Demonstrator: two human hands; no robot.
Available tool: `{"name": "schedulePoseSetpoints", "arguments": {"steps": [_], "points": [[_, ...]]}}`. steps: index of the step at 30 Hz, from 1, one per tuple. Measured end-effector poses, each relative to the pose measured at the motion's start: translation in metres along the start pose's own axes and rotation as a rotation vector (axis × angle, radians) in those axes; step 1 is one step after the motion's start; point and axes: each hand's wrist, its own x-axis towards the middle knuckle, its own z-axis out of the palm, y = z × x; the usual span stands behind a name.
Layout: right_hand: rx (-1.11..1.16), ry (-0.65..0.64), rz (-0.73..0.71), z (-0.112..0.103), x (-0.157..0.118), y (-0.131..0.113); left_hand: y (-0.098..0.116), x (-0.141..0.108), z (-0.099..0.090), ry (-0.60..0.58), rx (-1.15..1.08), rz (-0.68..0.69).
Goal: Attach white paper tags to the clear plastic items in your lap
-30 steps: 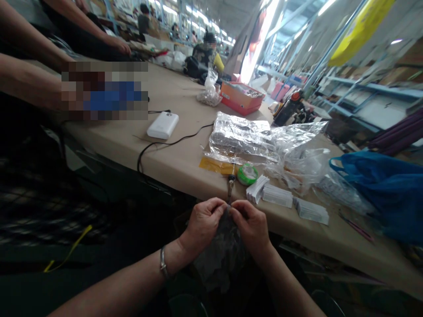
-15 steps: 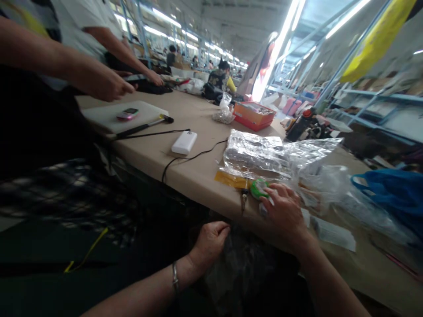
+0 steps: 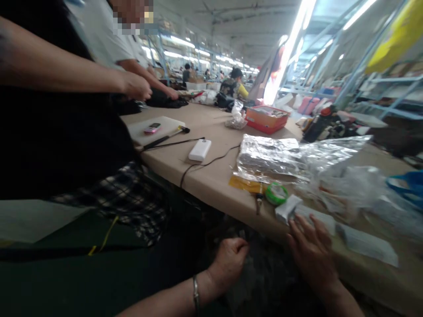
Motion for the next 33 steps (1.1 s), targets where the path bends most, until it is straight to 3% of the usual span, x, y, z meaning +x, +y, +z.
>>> {"name": "schedulePoseSetpoints", "arguments": {"steps": [9, 13, 15, 19, 22, 26, 30, 33], "points": [[0.179, 0.009, 0.057, -0.005, 0.003, 0.005, -0.002, 0.01, 0.006, -0.06, -0.028, -0.024], [0.327, 0.043, 0.132, -0.011, 0.005, 0.006, 0.015, 0.01, 0.013, -0.096, -0.112, -0.07], [0.394, 0.08, 0.168, -0.016, 0.006, 0.001, 0.03, 0.011, 0.019, -0.153, -0.266, -0.169], [0.49, 0.09, 0.119, -0.034, 0.001, -0.025, 0.06, 0.017, 0.035, -0.31, -0.841, -0.419], [0.539, 0.037, 0.047, -0.046, -0.008, -0.045, 0.072, 0.024, 0.045, -0.336, -1.057, -0.439], [0.492, -0.021, 0.055, -0.052, -0.012, -0.037, 0.073, 0.028, 0.051, -0.265, -0.973, -0.488], [0.204, -0.1, 0.26, -0.044, -0.002, -0.002, 0.071, 0.024, 0.048, -0.249, -0.789, -0.534], [0.043, -0.206, 0.266, -0.037, 0.001, 0.012, 0.068, 0.02, 0.045, -0.252, -0.748, -0.523]]}}
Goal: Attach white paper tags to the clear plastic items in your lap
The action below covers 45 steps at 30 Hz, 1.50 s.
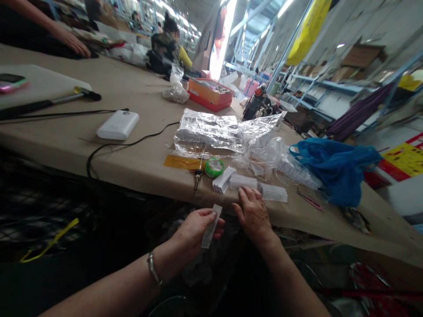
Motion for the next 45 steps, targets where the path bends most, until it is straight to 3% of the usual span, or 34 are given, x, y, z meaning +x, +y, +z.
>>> {"name": "schedulePoseSetpoints", "arguments": {"steps": [3, 9, 14, 17, 22, 33, 36, 40, 42, 45], "points": [[-0.029, -0.001, -0.026, 0.004, -0.004, 0.003, -0.001, -0.001, -0.002, -0.01, 0.021, 0.001], [0.132, 0.105, 0.014, 0.007, -0.01, 0.014, 0.005, -0.003, 0.002, 0.004, 0.045, -0.015], [0.406, 0.239, 0.007, 0.0, -0.014, 0.004, 0.011, -0.005, 0.009, -0.001, 0.009, -0.086], [0.521, 0.173, -0.163, -0.008, -0.023, -0.017, 0.012, -0.006, 0.011, -0.082, -0.061, -0.071], [0.473, -0.01, -0.37, -0.013, -0.035, -0.041, 0.012, -0.01, 0.012, -0.16, -0.169, -0.035], [0.415, -0.053, -0.394, -0.012, -0.04, -0.053, 0.002, -0.006, 0.009, -0.156, -0.182, -0.015], [0.407, -0.021, -0.331, -0.016, -0.039, -0.039, 0.003, -0.007, 0.008, -0.102, -0.13, -0.052], [0.079, 0.105, 0.066, -0.021, -0.039, 0.015, 0.006, -0.008, 0.007, -0.002, -0.015, -0.093], [-0.122, 0.075, 0.21, -0.021, -0.044, 0.042, 0.006, -0.007, 0.007, 0.005, 0.006, -0.1], [-0.248, -0.04, 0.233, -0.019, -0.055, 0.067, 0.003, -0.007, 0.007, -0.001, 0.006, -0.119]]}}
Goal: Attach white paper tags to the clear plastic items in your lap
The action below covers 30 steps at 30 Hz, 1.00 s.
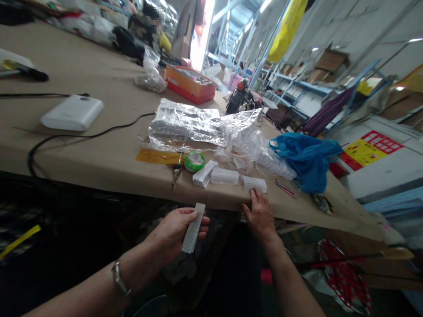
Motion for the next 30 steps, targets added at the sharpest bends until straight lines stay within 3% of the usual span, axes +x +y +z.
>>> {"name": "schedulePoseSetpoints", "arguments": {"steps": [4, 9, 13, 15, 18, 20, 25, 30], "points": [[0.078, 0.051, -0.06, 0.004, -0.009, 0.015, -0.002, -0.001, 0.002, 0.008, 0.014, -0.005], [0.383, 0.179, 0.004, -0.006, -0.007, 0.02, 0.0, -0.004, 0.005, 0.044, 0.028, 0.003], [0.697, 0.285, 0.006, -0.023, -0.006, -0.028, -0.001, -0.005, 0.007, 0.031, 0.004, 0.006], [0.862, 0.262, -0.132, -0.03, -0.008, -0.064, -0.003, -0.005, 0.007, -0.003, -0.032, 0.006], [0.842, 0.167, -0.436, -0.032, -0.013, -0.109, -0.004, -0.006, 0.006, -0.109, -0.128, 0.06], [0.755, 0.13, -0.537, -0.028, -0.015, -0.125, -0.004, -0.007, 0.004, -0.135, -0.181, 0.097], [0.685, 0.062, -0.619, -0.016, -0.015, -0.125, -0.004, -0.007, -0.002, -0.09, -0.265, 0.133], [0.671, 0.032, -0.666, -0.02, -0.014, -0.123, -0.004, -0.007, -0.003, -0.048, -0.276, 0.11]]}}
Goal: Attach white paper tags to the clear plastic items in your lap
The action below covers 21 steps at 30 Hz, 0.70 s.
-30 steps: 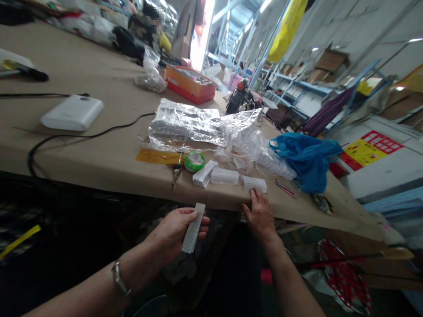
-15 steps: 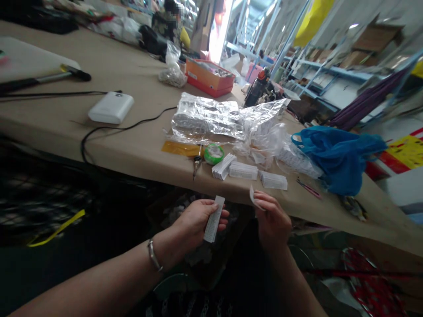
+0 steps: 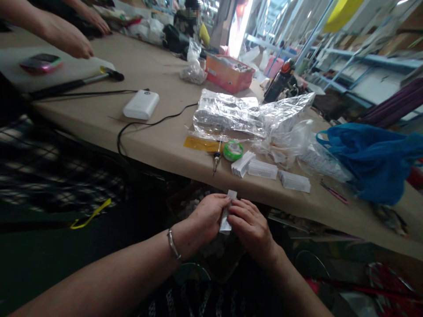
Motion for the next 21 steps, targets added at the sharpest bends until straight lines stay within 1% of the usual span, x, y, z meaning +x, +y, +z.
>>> {"name": "schedulePoseSetpoints", "arguments": {"steps": [9, 11, 13, 14, 15, 17, 19, 21], "points": [[-0.029, -0.02, 0.025, 0.004, 0.003, -0.006, -0.001, -0.001, -0.001, 0.01, -0.047, 0.032], [0.006, -0.033, 0.038, 0.002, 0.003, -0.007, 0.0, -0.003, -0.002, 0.0, -0.023, 0.023], [0.1, -0.01, 0.088, -0.001, 0.003, -0.008, 0.001, -0.005, -0.003, -0.014, 0.01, 0.006], [0.157, 0.031, 0.149, -0.002, 0.003, -0.008, 0.002, -0.006, -0.004, -0.026, 0.027, -0.009], [0.216, 0.09, 0.241, -0.004, 0.004, -0.007, 0.003, -0.008, -0.004, -0.036, 0.047, -0.026], [0.345, 0.196, 0.492, -0.005, 0.005, -0.003, 0.005, -0.012, -0.005, -0.051, 0.106, -0.076], [0.519, 0.206, 0.73, -0.004, 0.008, 0.002, 0.006, -0.016, -0.004, -0.054, 0.175, -0.108], [0.722, 0.147, 0.873, -0.002, 0.013, 0.006, 0.005, -0.018, -0.003, -0.062, 0.227, -0.102]]}}
